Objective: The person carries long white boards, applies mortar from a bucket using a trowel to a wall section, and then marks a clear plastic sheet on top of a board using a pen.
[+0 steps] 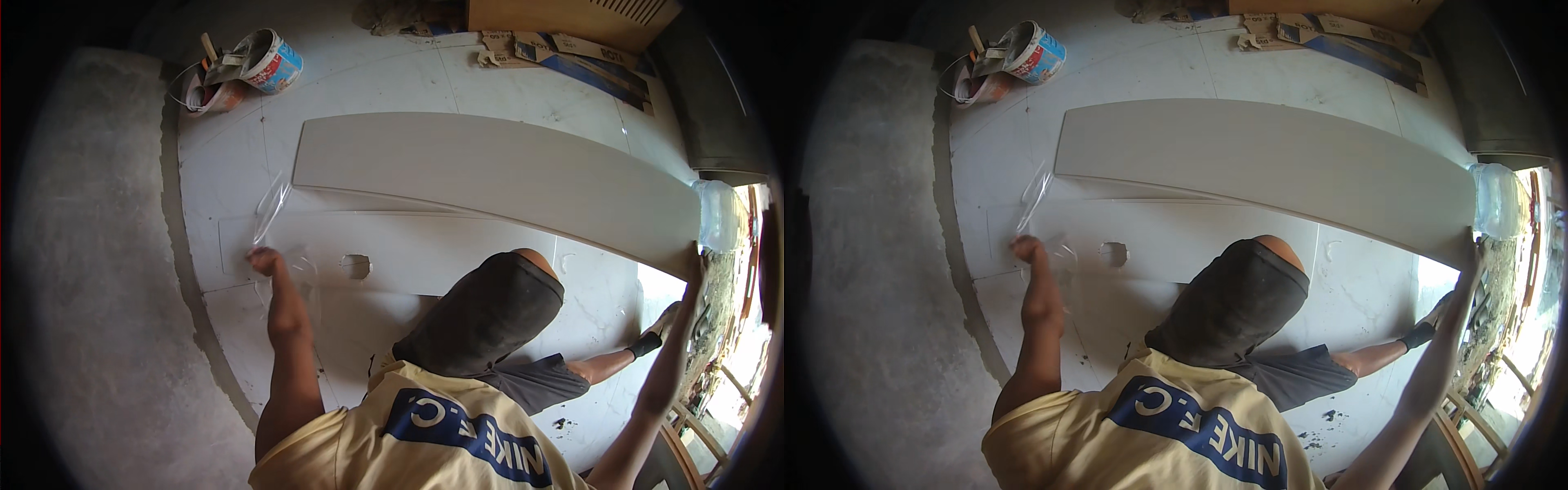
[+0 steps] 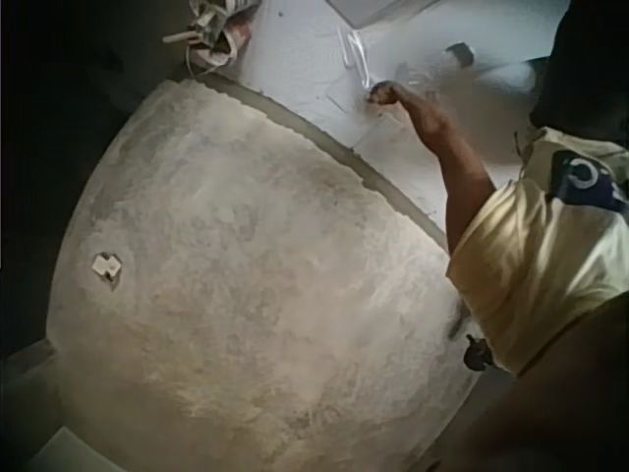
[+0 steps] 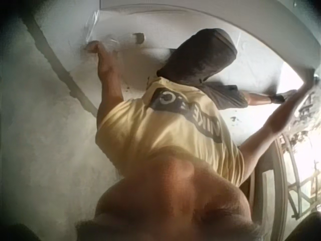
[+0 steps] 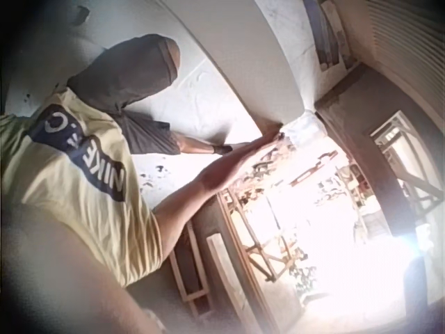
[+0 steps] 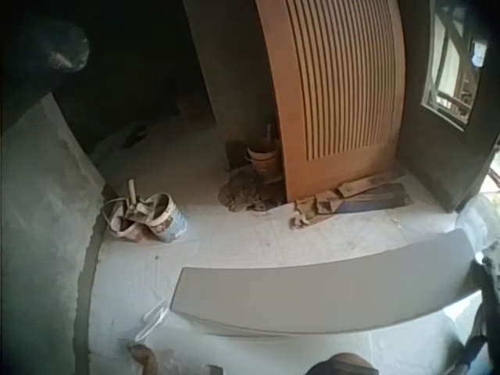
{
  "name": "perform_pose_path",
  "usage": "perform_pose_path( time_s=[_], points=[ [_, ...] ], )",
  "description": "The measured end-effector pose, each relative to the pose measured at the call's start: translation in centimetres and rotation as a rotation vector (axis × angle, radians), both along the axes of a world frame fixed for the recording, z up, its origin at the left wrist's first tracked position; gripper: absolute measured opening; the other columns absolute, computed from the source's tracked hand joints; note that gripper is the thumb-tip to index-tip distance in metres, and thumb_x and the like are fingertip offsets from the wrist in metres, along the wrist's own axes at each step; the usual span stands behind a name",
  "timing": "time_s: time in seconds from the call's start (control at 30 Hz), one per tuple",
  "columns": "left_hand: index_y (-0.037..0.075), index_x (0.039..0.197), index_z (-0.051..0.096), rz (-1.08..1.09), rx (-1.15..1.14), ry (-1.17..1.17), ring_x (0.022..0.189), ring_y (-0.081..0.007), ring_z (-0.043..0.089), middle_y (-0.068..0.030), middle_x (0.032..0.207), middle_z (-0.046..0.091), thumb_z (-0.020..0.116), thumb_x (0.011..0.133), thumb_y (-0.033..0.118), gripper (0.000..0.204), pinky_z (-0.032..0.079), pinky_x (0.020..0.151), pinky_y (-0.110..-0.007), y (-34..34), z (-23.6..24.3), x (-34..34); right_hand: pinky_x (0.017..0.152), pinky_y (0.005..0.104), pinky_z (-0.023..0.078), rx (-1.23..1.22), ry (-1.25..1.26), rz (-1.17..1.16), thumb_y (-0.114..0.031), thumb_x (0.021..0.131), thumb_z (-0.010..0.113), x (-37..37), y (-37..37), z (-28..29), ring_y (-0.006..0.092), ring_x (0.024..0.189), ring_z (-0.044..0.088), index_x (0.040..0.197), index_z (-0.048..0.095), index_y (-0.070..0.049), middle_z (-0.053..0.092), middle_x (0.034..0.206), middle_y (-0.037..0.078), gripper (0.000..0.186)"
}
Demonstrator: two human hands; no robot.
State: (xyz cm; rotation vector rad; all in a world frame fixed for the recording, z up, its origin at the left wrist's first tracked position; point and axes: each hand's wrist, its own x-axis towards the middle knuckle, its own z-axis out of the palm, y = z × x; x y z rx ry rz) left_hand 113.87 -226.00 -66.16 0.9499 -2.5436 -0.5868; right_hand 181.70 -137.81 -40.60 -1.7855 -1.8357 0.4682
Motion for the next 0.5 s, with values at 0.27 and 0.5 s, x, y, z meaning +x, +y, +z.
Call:
perform_pose_path(
  time_s=[0.27,0.5],
  points=[
    [0.001,0.111,0.049,0.247,-0.744,-0.505,0.085,-0.04,0.07,-0.0212,0.094,0.067,0.051,0.092,0.023,0.028,0.06,0.069,-0.048,-26.3,15.6,14.1,0.069,0.031,0.046,-0.129,0.065,-0.18,-0.051,0.097,0.055,-7.3,-13.6,-14.3,0.0165,0.068,0.051,0.081,0.062,0.004,0.059,0.072,0.008,0.058],
    [0.011,0.069,0.07,-1.12,-0.364,-0.257,0.059,-0.0268,0.063,-0.0087,0.065,0.066,0.053,0.091,0.023,0.03,0.049,0.059,-0.04,-17.9,9.5,27.0,0.063,0.0418,0.042,-0.226,0.101,-0.03,-0.05,0.098,0.051,-15.2,-24.2,-21.4,0.0251,0.063,0.044,0.075,0.052,0.006,0.051,0.065,0.014,0.061]
  ],
)
